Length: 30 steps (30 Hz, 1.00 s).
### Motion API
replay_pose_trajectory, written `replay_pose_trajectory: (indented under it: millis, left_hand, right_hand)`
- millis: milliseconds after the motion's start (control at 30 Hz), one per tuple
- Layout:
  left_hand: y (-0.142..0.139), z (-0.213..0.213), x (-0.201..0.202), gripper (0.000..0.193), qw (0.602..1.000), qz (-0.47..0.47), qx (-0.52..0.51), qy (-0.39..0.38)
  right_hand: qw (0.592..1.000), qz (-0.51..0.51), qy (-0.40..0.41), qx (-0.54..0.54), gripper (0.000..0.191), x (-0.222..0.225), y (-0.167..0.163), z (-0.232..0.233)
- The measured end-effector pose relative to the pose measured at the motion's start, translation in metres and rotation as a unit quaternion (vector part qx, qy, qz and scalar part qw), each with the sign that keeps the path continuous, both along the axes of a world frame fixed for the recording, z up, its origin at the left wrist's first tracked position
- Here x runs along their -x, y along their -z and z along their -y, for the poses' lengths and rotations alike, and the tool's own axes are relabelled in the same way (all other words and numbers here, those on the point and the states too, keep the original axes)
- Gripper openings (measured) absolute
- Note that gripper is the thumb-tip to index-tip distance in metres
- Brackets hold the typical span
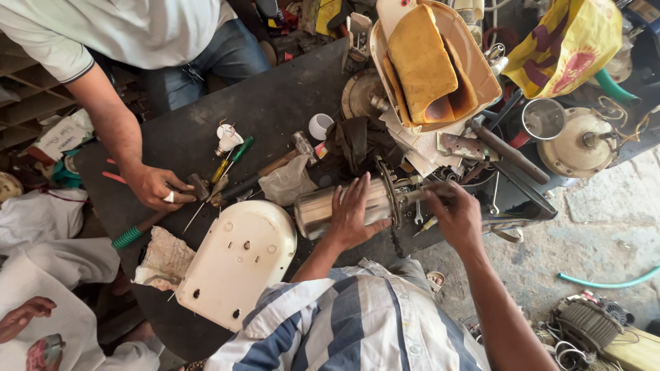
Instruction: The person uses a wrench to tighten bolts on a cylindrical metal appliance part while seated at a cluttered workbench. A coworker nearby handles wires and a multimeter on a separate white appliance component.
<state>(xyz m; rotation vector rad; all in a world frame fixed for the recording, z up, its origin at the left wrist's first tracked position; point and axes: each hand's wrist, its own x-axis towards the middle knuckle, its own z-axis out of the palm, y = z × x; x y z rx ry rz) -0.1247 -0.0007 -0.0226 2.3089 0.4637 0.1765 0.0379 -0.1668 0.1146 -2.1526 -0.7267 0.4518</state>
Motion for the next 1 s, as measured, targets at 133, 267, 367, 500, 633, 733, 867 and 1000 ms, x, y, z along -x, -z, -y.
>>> replay_pose_trajectory:
  millis: [133,267,367,500,633,733,867,1000]
  left_hand:
    - [-0.004,0.011,0.009,0.123,0.999,0.035,0.015,-0.001]
    - [-0.006,0.015,0.011,0.122,0.998,0.054,0.022,-0.002]
    - [-0.001,0.017,0.010,0.123,0.998,0.057,0.038,-0.002]
    - [0.006,0.017,0.008,0.124,0.997,0.060,0.046,0.002]
    - [0.011,0.017,0.006,0.124,0.997,0.062,0.052,-0.002]
    - [0.012,0.019,0.007,0.126,0.996,0.068,0.061,0.001]
    - [0.009,0.022,0.010,0.125,0.995,0.079,0.058,0.009]
    - [0.002,0.023,0.010,0.126,0.992,0.065,0.108,0.006]
  right_hand:
    - [0.983,0.129,-0.127,-0.015,0.022,-0.007,-0.009,-0.045]
    - [0.956,0.187,-0.224,0.019,0.020,-0.010,-0.011,-0.066]
    - [0.947,0.200,-0.248,0.046,0.018,-0.010,-0.006,-0.070]
    - [0.942,0.208,-0.252,0.083,0.016,-0.007,0.007,-0.065]
    - [0.934,0.261,-0.239,0.056,0.017,0.005,0.021,-0.053]
    - [0.934,0.272,-0.223,0.061,0.019,0.009,0.025,-0.053]
    - [0.939,0.201,-0.205,0.190,0.026,0.003,0.022,-0.075]
    - [0.917,0.212,-0.237,0.239,0.033,-0.003,0.015,-0.101]
